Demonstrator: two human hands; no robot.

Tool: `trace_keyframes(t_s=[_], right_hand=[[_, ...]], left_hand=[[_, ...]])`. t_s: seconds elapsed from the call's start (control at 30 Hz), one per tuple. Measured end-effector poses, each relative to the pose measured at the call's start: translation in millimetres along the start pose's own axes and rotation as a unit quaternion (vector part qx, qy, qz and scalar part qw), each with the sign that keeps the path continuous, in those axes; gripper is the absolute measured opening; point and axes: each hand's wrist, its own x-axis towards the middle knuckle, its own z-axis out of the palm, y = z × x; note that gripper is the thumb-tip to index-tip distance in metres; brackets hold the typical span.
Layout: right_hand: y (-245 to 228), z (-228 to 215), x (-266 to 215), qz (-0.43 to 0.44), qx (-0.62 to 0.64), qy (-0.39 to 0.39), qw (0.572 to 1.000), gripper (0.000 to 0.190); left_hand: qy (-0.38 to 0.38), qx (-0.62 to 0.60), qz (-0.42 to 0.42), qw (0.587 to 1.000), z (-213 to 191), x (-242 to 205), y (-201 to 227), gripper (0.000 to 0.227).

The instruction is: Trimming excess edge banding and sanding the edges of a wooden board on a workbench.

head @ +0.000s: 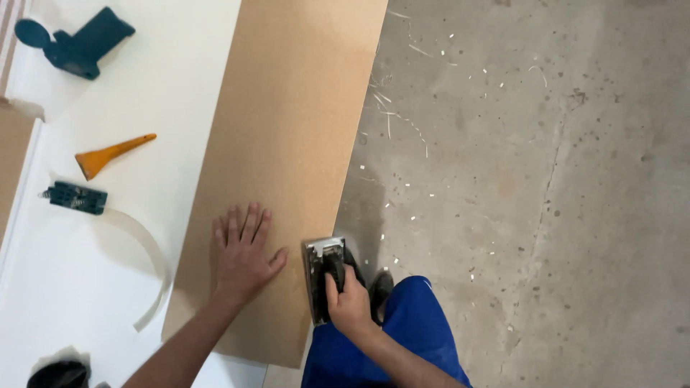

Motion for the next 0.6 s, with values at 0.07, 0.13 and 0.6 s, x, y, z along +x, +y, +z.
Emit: trace_keyframes(t_s=[0.07, 0.13, 0.6], right_hand=[[-11.4, -16.7, 83.4, -0.007, -0.024, 0.029, 0.999, 0.034], [-24.6, -39.2, 186.0, -0.013, -0.049, 0.056, 0.997, 0.036], [-7.8, -35.6, 147.9, -0.011, 0.214, 0.025, 0.976, 0.026]], left_hand=[[0.008, -0.007, 0.004, 1.000, 0.5, 2.7, -1.6, 0.085], [0.013, -0.013, 0.006, 1.000, -2.1, 1.7, -1.8, 0.085], [-0.045, -0.085, -0.257, 0.962, 54.4, 411.5, -38.9, 0.090]])
